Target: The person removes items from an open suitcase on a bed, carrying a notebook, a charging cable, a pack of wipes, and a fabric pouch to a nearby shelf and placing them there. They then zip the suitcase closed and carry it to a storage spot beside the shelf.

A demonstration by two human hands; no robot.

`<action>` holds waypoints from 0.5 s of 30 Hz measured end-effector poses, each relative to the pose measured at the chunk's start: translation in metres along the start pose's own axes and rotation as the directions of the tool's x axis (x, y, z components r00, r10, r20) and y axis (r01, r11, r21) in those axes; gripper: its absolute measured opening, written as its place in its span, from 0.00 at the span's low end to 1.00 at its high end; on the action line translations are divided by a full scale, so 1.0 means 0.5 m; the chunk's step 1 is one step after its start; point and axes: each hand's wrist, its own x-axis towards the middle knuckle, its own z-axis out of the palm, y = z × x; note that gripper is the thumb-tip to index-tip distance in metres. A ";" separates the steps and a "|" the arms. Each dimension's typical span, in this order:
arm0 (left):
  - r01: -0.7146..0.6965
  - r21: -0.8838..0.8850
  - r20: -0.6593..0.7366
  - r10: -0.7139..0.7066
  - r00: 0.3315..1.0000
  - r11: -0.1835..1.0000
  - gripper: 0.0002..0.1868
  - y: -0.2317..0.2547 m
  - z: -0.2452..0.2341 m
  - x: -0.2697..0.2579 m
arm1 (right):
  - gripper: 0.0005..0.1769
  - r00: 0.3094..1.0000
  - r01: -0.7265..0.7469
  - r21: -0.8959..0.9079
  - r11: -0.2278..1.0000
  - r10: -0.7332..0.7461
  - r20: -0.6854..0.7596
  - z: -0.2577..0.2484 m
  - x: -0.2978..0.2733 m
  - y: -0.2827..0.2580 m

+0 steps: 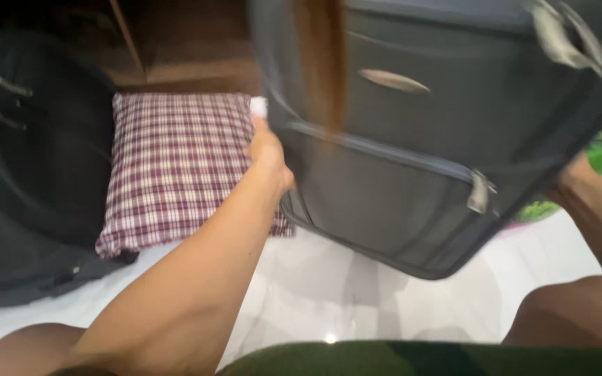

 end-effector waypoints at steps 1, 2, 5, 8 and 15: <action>-0.123 0.106 -0.050 0.128 0.990 0.987 0.54 0.020 0.026 0.012 | 0.24 1.000 -0.012 -0.063 0.998 0.014 0.025 -0.031 -0.005 0.003; -0.234 0.223 -0.088 0.259 0.962 0.946 0.58 0.030 0.038 0.024 | 0.25 0.998 -0.032 -0.119 0.992 0.038 0.049 -0.057 -0.018 0.021; -0.311 0.207 0.459 0.189 0.868 0.927 0.48 0.004 0.053 0.084 | 0.25 0.994 -0.103 -0.288 0.952 0.113 0.015 -0.122 -0.017 0.071; -0.340 0.368 0.300 0.235 0.924 0.866 0.41 -0.100 0.008 0.146 | 0.25 0.996 -0.082 -0.457 0.886 0.055 -0.071 -0.132 0.016 0.094; 0.033 0.380 -0.679 0.255 0.688 0.924 0.33 -0.260 -0.470 0.274 | 0.26 0.991 -0.030 -0.840 0.542 -0.092 -0.095 -0.014 0.139 0.117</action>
